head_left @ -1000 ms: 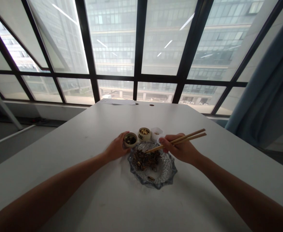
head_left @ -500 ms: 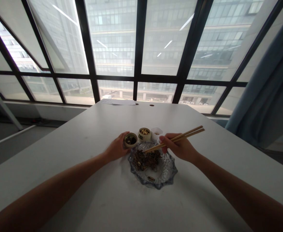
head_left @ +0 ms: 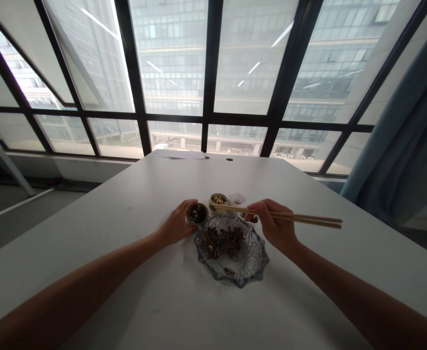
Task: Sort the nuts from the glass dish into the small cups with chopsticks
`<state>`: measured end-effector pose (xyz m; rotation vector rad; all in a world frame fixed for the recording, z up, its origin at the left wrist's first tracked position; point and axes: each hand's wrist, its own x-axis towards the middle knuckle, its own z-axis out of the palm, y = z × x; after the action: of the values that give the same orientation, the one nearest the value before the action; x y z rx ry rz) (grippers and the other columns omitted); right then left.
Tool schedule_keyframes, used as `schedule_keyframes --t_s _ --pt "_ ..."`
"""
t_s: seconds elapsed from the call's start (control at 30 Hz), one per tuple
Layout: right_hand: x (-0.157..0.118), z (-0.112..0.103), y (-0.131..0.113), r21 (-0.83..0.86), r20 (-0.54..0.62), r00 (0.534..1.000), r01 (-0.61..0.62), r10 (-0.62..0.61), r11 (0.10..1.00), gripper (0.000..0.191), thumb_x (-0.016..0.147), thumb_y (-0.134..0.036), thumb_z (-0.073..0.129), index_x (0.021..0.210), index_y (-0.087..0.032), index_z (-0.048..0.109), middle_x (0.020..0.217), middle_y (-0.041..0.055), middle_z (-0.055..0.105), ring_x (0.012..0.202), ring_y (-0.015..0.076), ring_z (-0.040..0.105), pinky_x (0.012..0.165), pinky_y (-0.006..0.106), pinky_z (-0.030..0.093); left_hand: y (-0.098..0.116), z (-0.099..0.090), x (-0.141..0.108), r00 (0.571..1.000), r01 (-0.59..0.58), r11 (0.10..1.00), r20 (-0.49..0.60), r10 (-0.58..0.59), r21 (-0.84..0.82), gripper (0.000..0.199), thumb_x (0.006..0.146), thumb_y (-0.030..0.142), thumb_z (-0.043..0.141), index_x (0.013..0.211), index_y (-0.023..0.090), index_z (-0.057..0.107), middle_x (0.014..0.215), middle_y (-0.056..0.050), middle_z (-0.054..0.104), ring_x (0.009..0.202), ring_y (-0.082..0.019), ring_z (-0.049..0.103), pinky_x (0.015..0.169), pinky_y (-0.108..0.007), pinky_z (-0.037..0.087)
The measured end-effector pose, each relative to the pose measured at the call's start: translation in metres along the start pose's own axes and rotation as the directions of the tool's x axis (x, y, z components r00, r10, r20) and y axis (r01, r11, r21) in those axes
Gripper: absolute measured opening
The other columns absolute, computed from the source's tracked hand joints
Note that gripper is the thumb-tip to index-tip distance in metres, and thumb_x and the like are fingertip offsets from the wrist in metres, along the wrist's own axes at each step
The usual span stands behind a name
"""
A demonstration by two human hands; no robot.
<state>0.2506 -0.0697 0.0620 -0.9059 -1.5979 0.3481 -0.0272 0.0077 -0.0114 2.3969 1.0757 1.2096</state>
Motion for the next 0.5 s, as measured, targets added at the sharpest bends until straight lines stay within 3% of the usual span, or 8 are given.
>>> schedule_keyframes --t_s 0.07,0.13,0.2,0.37,0.5 --pt "-0.007 0.001 -0.002 0.000 0.075 0.976 0.207 -0.207 0.978 0.038 0.096 -0.052 0.059 0.080 -0.020 0.072 0.065 0.0065 0.072 0.060 0.0193 0.067 0.059 0.032 0.054 0.000 -0.001 0.000 1.000 -0.017 1.000 -0.012 0.017 0.000 0.072 0.066 0.013 0.073 0.134 0.019 0.052 0.136 -0.014 0.061 0.129 -0.029 0.059 0.114 -0.048 0.047" --pt "-0.012 0.003 -0.001 0.063 0.133 0.911 0.385 -0.390 0.921 0.028 0.097 -0.045 0.062 0.089 -0.021 0.074 0.071 0.0071 0.073 0.066 0.0205 0.068 0.065 0.034 0.055 0.000 -0.001 0.000 1.000 -0.027 1.000 -0.016 0.027 -0.001 0.072 0.066 0.013 0.074 0.134 0.019 0.051 0.138 -0.014 0.060 0.130 -0.029 0.058 0.115 -0.048 0.046" --pt "-0.014 0.007 0.000 0.075 0.185 0.864 0.462 -0.468 0.883 0.024 0.097 -0.043 0.064 0.097 -0.022 0.074 0.076 0.0076 0.074 0.072 0.0210 0.069 0.071 0.035 0.055 0.000 0.000 0.000 0.999 -0.031 1.000 -0.022 0.031 -0.003 0.072 0.066 0.013 0.074 0.134 0.019 0.052 0.137 -0.014 0.060 0.130 -0.029 0.058 0.115 -0.048 0.046" --pt "-0.010 0.014 -0.001 -0.110 0.424 0.858 0.367 -0.290 0.924 0.033 0.100 -0.049 0.056 0.098 -0.022 0.074 0.087 0.0085 0.076 0.076 0.0192 0.069 0.072 0.031 0.054 0.002 0.000 0.000 0.999 -0.020 1.000 -0.031 0.020 -0.001 0.072 0.064 0.011 0.074 0.132 0.020 0.053 0.135 -0.013 0.062 0.129 -0.029 0.059 0.113 -0.048 0.048" --pt "-0.006 0.010 -0.005 -0.157 0.313 0.943 0.173 -0.118 0.972 0.043 0.102 -0.052 0.048 0.085 -0.020 0.073 0.076 0.0074 0.074 0.068 0.0186 0.067 0.065 0.031 0.054 0.002 0.000 0.000 1.000 -0.003 1.000 -0.019 0.003 0.010 0.070 0.065 0.014 0.075 0.132 0.020 0.053 0.133 -0.013 0.063 0.125 -0.029 0.061 0.111 -0.049 0.049"
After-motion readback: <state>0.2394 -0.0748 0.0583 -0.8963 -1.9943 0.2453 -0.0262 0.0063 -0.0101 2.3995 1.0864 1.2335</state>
